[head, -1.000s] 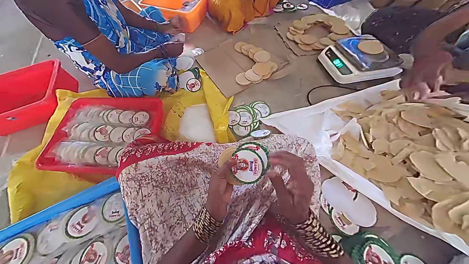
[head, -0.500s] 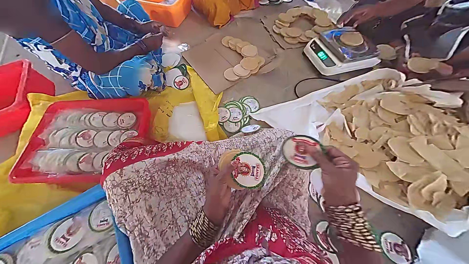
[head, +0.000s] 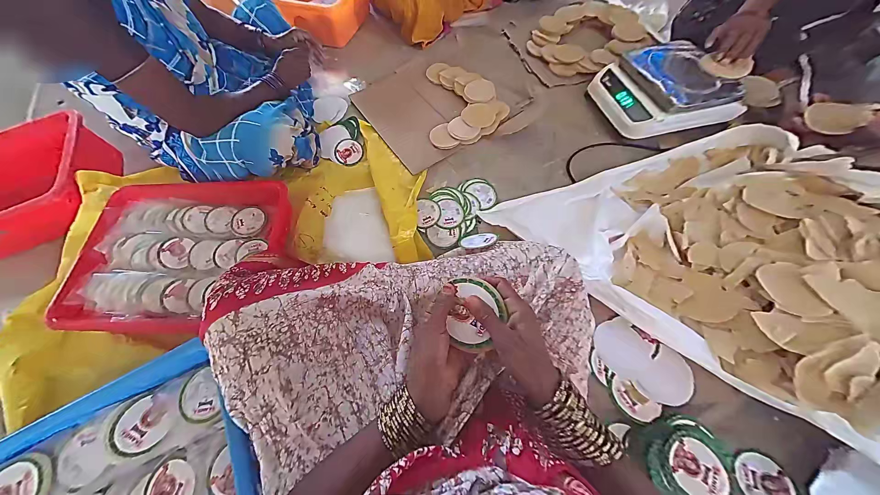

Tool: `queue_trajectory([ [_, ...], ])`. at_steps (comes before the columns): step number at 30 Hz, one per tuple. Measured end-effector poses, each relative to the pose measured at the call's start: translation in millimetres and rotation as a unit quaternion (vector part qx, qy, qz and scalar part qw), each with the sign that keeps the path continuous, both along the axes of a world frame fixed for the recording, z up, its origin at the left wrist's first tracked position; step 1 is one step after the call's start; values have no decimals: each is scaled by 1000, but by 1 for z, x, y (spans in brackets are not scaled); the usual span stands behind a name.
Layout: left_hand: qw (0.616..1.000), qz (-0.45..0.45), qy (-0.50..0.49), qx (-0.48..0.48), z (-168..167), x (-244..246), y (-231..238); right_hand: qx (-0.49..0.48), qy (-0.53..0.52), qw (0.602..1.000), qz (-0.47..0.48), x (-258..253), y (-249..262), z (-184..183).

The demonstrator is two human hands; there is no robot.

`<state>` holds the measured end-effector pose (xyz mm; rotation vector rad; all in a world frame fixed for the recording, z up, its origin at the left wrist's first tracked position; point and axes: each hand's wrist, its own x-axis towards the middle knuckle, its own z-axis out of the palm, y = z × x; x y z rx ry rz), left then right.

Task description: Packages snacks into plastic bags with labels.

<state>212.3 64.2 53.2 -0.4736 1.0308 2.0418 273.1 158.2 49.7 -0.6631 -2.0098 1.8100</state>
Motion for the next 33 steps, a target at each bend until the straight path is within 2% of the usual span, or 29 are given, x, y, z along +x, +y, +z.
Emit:
queue_trajectory([
  [3, 996, -13, 75, -35, -2, 1, -4, -1, -35, 999, -3, 1, 10, 3],
  [6, 980, -59, 188, -16, -11, -7, -8, 39, -8, 999, -21, 9, 19, 9],
  [8, 954, -82, 287, -31, -24, -31, -12, 164, 9, 984, -68, 20, 29, 14],
  [10, 918, -71, 377, -98, -41, -72, -16, 340, -42, 932, -121, 31, 44, 18],
  [12, 860, -91, 447, -230, -61, -121, -24, 454, -142, 872, -116, 40, 57, 13],
  [13, 817, -124, 472, -306, -70, -145, -28, 466, -181, 861, -91, 43, 63, 6],
  [15, 723, -226, 499, -420, -87, -182, -33, 449, -207, 867, -67, 45, 67, -9],
  [18, 591, -396, 473, -520, -113, -202, -26, 443, -163, 877, -93, 43, 62, -20],
  [20, 509, -440, 494, -551, -125, -196, -14, 433, -148, 882, -111, 42, 61, -24],
  [21, 491, -433, 511, -558, -125, -192, -9, 431, -144, 883, -118, 42, 62, -26],
  [23, 491, -424, 522, -553, -117, -188, -5, 422, -135, 888, -126, 45, 64, -30],
  [28, 564, -385, 486, -546, -96, -191, -21, 331, -111, 926, -144, 52, 78, -38],
  [31, 606, -300, 511, -530, -72, -189, -38, 264, -87, 948, -155, 54, 82, -39],
  [32, 631, -251, 528, -509, -64, -187, -45, 240, -74, 955, -157, 55, 83, -38],
  [33, 676, -179, 537, -472, -56, -183, -52, 208, -55, 963, -160, 54, 83, -36],
])
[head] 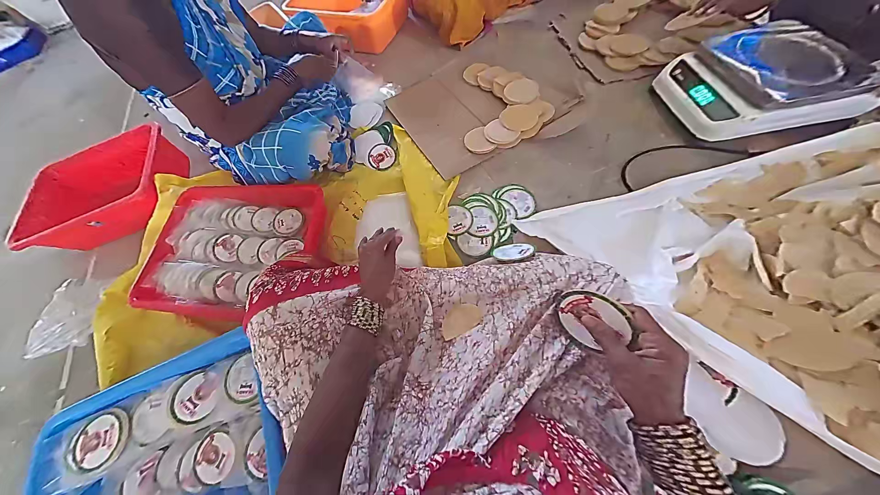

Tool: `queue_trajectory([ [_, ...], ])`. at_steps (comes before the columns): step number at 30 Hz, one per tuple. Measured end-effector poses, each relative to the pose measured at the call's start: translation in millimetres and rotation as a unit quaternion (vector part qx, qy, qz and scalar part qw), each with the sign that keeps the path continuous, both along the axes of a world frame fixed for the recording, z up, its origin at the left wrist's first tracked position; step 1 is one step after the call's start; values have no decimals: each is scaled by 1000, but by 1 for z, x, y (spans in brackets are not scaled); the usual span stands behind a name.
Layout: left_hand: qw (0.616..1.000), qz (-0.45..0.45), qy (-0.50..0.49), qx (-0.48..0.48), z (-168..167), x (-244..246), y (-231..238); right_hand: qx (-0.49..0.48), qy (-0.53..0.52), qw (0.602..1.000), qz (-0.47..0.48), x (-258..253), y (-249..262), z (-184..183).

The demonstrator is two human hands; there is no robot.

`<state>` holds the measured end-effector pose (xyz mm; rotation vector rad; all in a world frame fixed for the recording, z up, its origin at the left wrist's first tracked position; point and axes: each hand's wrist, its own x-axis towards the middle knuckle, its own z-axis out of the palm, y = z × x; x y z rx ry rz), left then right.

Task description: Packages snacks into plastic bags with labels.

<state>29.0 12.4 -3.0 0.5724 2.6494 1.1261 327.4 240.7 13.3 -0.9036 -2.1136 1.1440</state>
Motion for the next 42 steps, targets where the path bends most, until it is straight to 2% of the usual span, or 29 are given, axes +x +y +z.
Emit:
queue_trajectory([
  [1, 992, 47, -14, 115, 8, 6, -4, -41, 28, 999, 0, -2, -2, 4],
  [2, 963, 94, -67, 243, 18, 12, -5, -101, 62, 993, 3, -4, -5, 11],
  [3, 913, 127, -141, 361, 29, 20, -4, -185, 101, 978, 7, -8, -10, 19],
  [4, 849, 137, -225, 458, 39, 28, -4, -289, 145, 946, 10, -12, -14, 28],
  [5, 783, 119, -300, 531, 44, 37, -4, -398, 191, 897, 15, -15, -19, 34],
  [6, 735, 94, -351, 573, 47, 48, -3, -496, 238, 834, 40, -16, -23, 38],
  [7, 704, 73, -382, 595, 49, 60, 0, -574, 295, 759, 80, -17, -26, 38],
  [10, 661, 36, -430, 614, 50, 92, 11, -687, 435, 521, 260, -31, -31, 37],
  [11, 643, 33, -447, 621, 49, 101, 14, -706, 452, 464, 286, -35, -34, 38],
  [12, 628, 36, -459, 628, 49, 109, 16, -720, 452, 439, 292, -36, -36, 38],
  [13, 614, 37, -469, 634, 49, 116, 18, -719, 437, 450, 300, -35, -36, 37],
  [14, 597, 33, -476, 644, 49, 122, 19, -709, 414, 486, 299, -34, -37, 35],
  [16, 563, 9, -488, 666, 48, 131, 19, -659, 355, 600, 283, -32, -39, 31],
  [18, 542, -15, -494, 679, 49, 136, 20, -617, 283, 684, 267, -30, -44, 33],
  [22, 507, -76, -498, 699, 47, 142, 19, -560, 156, 787, 208, -34, -55, 53],
  [24, 520, -82, -494, 692, 49, 143, 18, -521, 143, 820, 189, -36, -57, 57],
  [27, 599, -59, -470, 645, 60, 141, 13, -442, 153, 868, 167, -37, -57, 59],
  [29, 621, -36, -468, 627, 68, 140, 9, -373, 161, 901, 153, -37, -57, 63],
  [31, 651, -66, -457, 603, 68, 139, 4, -325, 167, 921, 132, -36, -59, 67],
  [34, 734, -58, -409, 539, 70, 145, 5, -305, 183, 927, 123, -35, -62, 66],
  [37, 749, 78, -386, 533, 76, 151, 16, -324, 183, 917, 142, -34, -67, 63],
  [39, 753, 128, -350, 542, 73, 150, 20, -332, 167, 913, 168, -33, -70, 61],
  [42, 803, 70, -239, 542, 63, 143, 15, -328, 160, 909, 201, -29, -68, 61],
])
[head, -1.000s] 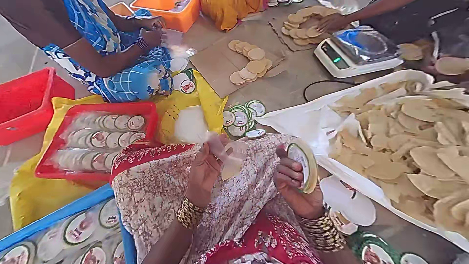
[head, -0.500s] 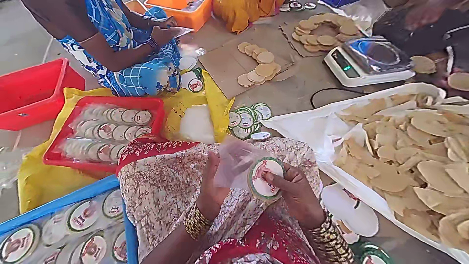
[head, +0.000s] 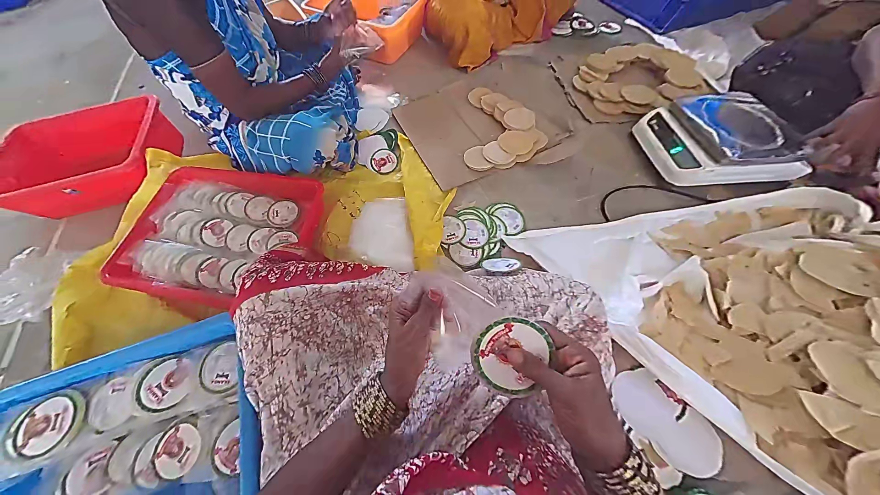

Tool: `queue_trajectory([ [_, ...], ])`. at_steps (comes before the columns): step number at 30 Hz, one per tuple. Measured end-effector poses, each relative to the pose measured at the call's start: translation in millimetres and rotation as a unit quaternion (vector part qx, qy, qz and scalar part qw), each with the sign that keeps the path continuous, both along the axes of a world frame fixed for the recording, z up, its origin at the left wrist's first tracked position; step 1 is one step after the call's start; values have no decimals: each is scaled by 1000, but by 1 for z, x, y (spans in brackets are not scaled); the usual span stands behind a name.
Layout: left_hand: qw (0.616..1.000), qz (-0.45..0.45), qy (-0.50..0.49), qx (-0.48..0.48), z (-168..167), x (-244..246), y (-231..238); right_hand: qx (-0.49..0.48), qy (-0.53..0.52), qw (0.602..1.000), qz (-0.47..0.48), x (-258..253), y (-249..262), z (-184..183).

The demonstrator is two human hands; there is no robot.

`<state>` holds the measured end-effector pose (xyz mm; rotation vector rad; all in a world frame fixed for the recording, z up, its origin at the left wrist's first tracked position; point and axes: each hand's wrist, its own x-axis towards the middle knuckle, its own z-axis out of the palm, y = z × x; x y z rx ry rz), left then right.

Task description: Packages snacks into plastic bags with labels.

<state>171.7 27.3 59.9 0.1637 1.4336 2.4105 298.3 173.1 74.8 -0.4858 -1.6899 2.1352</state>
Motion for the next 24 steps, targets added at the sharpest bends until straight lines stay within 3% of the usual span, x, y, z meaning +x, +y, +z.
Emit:
queue_trajectory([
  [3, 985, -16, 155, -71, -10, -11, -13, 5, -3, 1000, 15, 2, 9, 10],
  [7, 938, -50, 308, -155, -9, -16, -23, 18, -28, 996, 85, 5, 18, 21],
  [11, 931, -55, 339, -121, -2, -8, -22, 45, -55, 982, 177, 7, 15, 27],
  [17, 899, -76, 421, -92, 19, -1, -30, 211, 9, 966, 146, 9, 5, 24],
  [24, 906, -77, 409, -79, 34, 6, -37, 275, 16, 951, 141, 12, 11, 37],
])
